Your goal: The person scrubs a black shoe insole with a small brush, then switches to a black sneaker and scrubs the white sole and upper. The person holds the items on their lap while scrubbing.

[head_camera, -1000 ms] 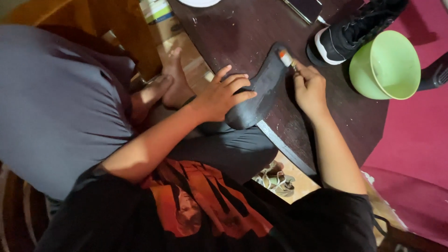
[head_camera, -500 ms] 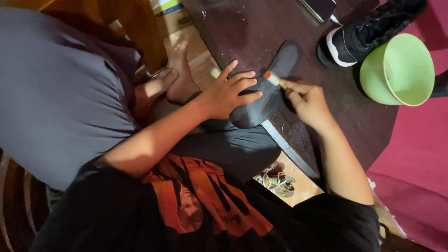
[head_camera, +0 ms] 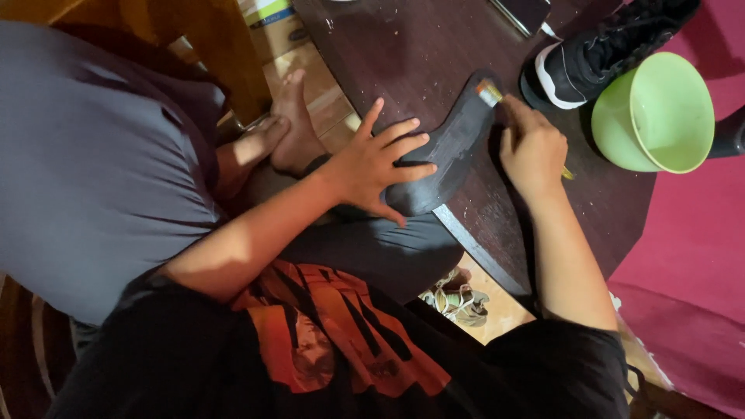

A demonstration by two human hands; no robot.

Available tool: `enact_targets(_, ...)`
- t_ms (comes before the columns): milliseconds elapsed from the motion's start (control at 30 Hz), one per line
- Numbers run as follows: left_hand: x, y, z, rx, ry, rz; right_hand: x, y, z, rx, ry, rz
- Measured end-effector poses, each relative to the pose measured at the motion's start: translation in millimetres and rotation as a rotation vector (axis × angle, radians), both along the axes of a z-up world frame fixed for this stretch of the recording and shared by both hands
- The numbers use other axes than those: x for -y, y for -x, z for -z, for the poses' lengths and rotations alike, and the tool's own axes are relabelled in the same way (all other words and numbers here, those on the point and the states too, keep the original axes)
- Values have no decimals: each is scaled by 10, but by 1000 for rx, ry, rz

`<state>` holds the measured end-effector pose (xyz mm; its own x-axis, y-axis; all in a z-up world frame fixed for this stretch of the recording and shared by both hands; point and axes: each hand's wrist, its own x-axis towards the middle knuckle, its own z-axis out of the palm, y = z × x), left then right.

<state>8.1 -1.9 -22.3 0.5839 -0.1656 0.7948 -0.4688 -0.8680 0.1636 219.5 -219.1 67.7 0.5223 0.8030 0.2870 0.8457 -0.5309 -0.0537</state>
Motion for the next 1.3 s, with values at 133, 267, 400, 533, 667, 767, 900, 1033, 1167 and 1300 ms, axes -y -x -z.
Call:
enact_targets(133,11,-81,139,3,-40,-53,37,133,71,-9,-9,-113)
enact_targets(267,13,-123,182,56,-99,-122,-33,349,65,-87,-79,-281)
enact_targets(400,12,-202,273,127,-85,-177,-86,188,44,-298,-243,-447)
enact_targets(533,13,-187,226,151,-46,-145,63,-214,152,-54,-234,-199)
enact_targets(667,-7,-167,205,136,-35,-153,-17,-21,196,-36,-150,-250)
enact_targets(767,-31,-165,204,132,-36,-156,-66,285,148,-83,-144,-372)
enact_targets(900,-29,-184,236,131,51,-143,-96,182,147,-268,-288,-478)
enact_targets(1033,-22,-143,182,131,50,-144,32,-83,167,8,-201,-243)
enact_targets(1167,-3,-136,205,134,57,-156,-113,338,-59,-194,-154,-438)
enact_targets(1300,-18,-180,186,140,105,-89,-12,295,-716,-103,-200,-287)
